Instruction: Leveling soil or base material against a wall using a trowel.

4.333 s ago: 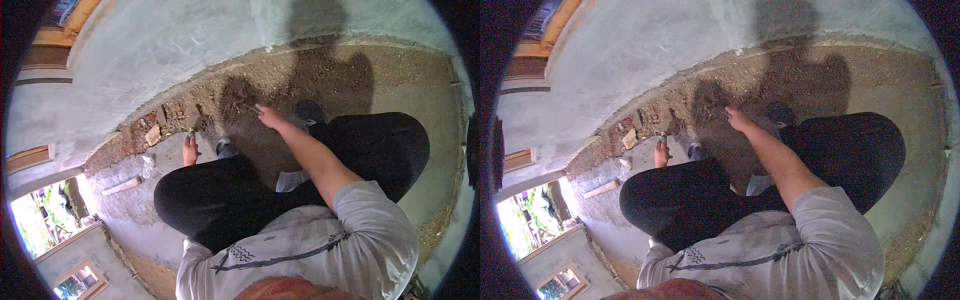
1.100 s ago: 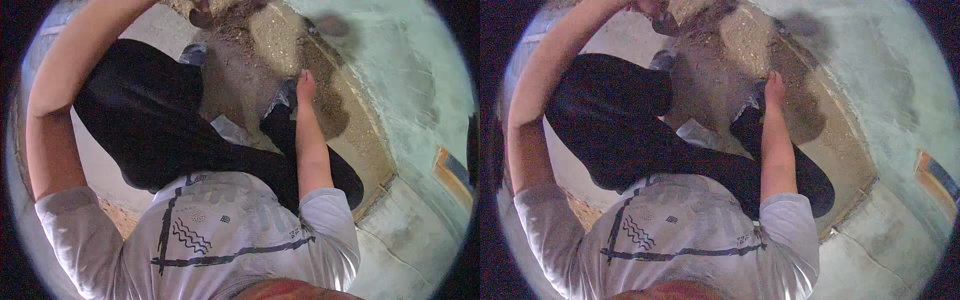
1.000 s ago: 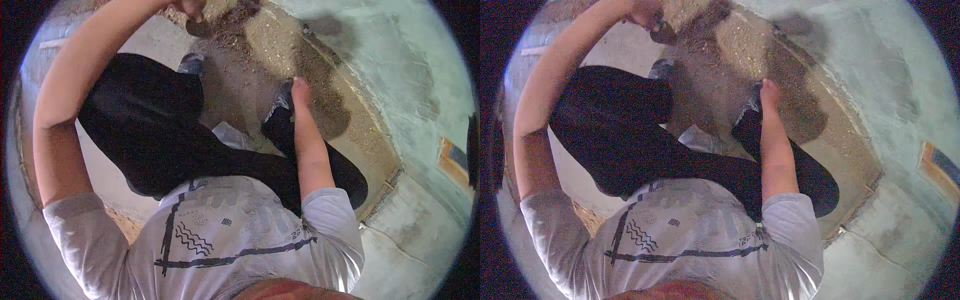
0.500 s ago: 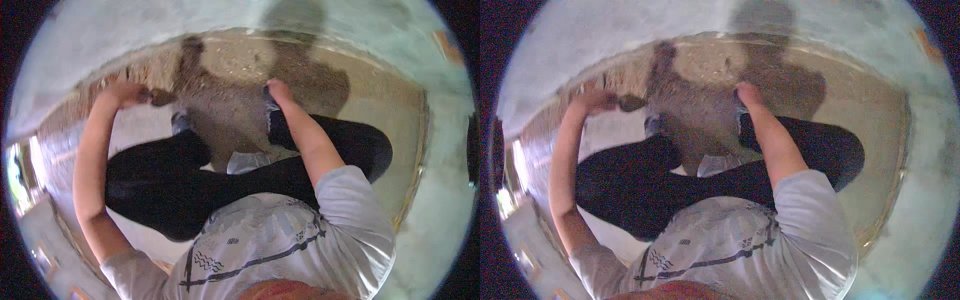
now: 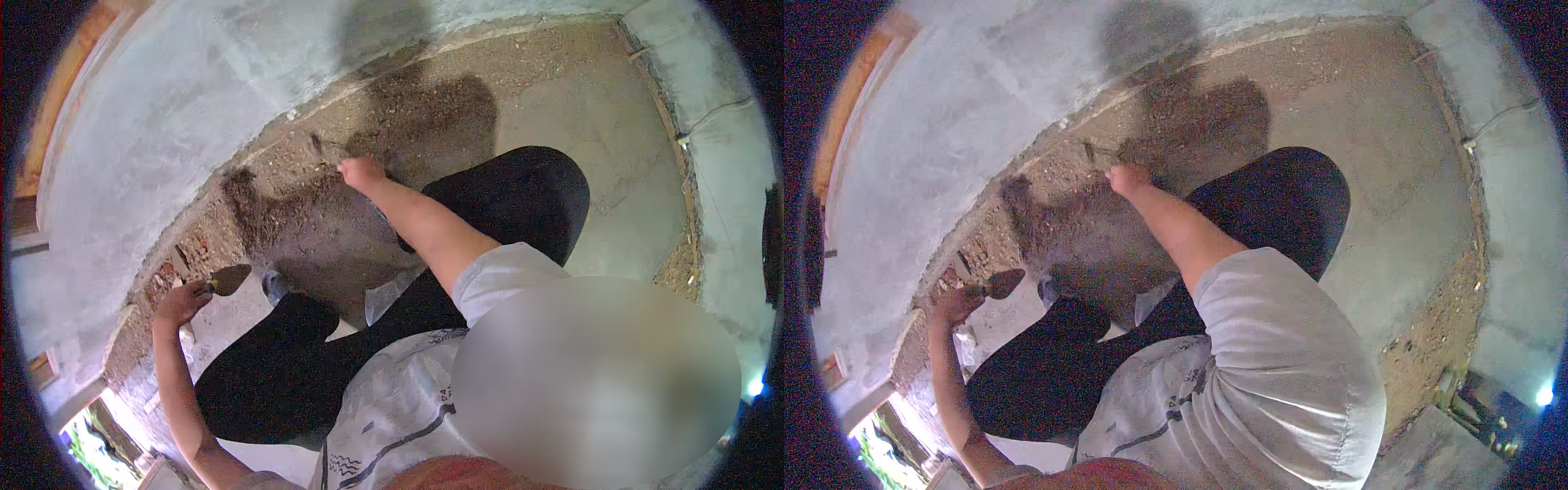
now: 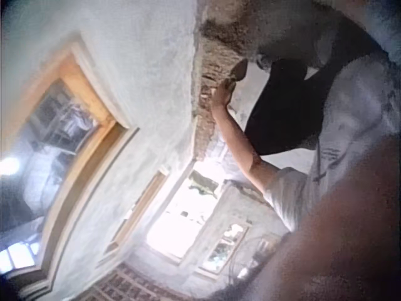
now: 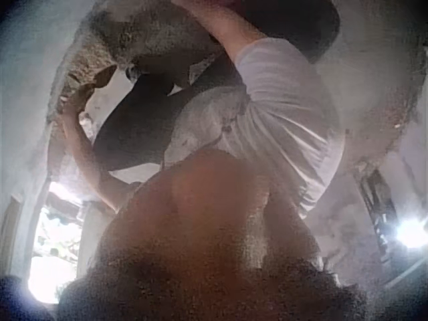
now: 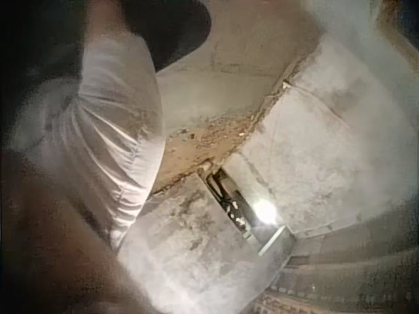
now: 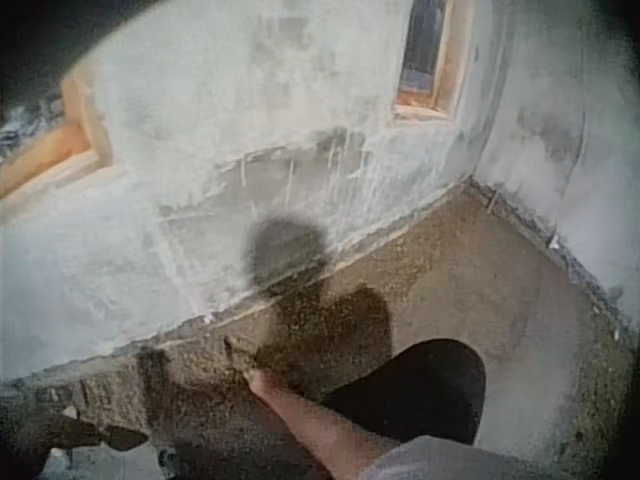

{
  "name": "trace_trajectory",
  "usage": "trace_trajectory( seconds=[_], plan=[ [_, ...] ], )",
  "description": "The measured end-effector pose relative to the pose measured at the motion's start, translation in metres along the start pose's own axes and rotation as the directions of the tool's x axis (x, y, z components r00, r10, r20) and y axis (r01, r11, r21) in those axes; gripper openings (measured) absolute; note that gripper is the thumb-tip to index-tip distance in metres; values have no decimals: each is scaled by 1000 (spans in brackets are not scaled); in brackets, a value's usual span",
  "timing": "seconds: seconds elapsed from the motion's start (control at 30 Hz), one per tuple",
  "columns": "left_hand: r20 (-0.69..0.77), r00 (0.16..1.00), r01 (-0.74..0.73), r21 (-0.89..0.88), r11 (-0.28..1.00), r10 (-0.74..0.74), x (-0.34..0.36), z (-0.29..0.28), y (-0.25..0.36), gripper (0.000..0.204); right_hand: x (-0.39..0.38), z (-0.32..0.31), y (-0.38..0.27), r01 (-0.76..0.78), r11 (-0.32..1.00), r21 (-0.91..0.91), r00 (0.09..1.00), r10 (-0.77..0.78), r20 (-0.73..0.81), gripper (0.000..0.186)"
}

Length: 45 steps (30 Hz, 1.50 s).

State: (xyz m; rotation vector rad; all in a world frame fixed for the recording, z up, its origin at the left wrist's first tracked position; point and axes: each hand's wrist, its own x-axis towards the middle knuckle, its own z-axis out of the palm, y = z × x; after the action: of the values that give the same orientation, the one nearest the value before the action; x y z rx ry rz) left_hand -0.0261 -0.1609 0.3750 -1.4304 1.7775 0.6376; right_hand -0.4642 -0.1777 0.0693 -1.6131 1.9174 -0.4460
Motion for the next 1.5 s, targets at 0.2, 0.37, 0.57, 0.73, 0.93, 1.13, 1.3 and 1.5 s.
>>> trace_trajectory(
  seconds=[0.2,0.37,0.57,0.73,0.93,1.13,1.3,1.5],
  plan=[
    [-4,1000,1,24,1000,-1,5,9,-2,46,3,9,7,-100,988,-115,979,118,165,34],
    [21,999,39,-29,999,-38,4,-2,4,44,22,-20,-31,18,970,-241,968,44,247,30],
    [-91,996,27,119,993,-16,3,-3,-4,45,89,-162,-99,454,780,-431,862,-261,435,23],
    [-98,995,-9,125,992,21,3,10,-17,48,120,-292,-122,667,391,-634,745,-345,571,20],
    [-250,967,48,5,999,-46,-12,18,-2,41,84,-333,-27,465,737,-491,882,-334,333,29],
    [-305,947,101,-14,995,-100,29,29,7,42,22,-211,134,106,994,-16,993,-105,50,32],
    [-335,942,-19,-102,995,-16,59,34,10,44,0,-133,142,8,994,112,999,-14,53,32],
    [-330,944,-67,-237,969,-16,123,55,54,45,-9,-82,145,-118,974,192,990,101,93,38]
  ],
)
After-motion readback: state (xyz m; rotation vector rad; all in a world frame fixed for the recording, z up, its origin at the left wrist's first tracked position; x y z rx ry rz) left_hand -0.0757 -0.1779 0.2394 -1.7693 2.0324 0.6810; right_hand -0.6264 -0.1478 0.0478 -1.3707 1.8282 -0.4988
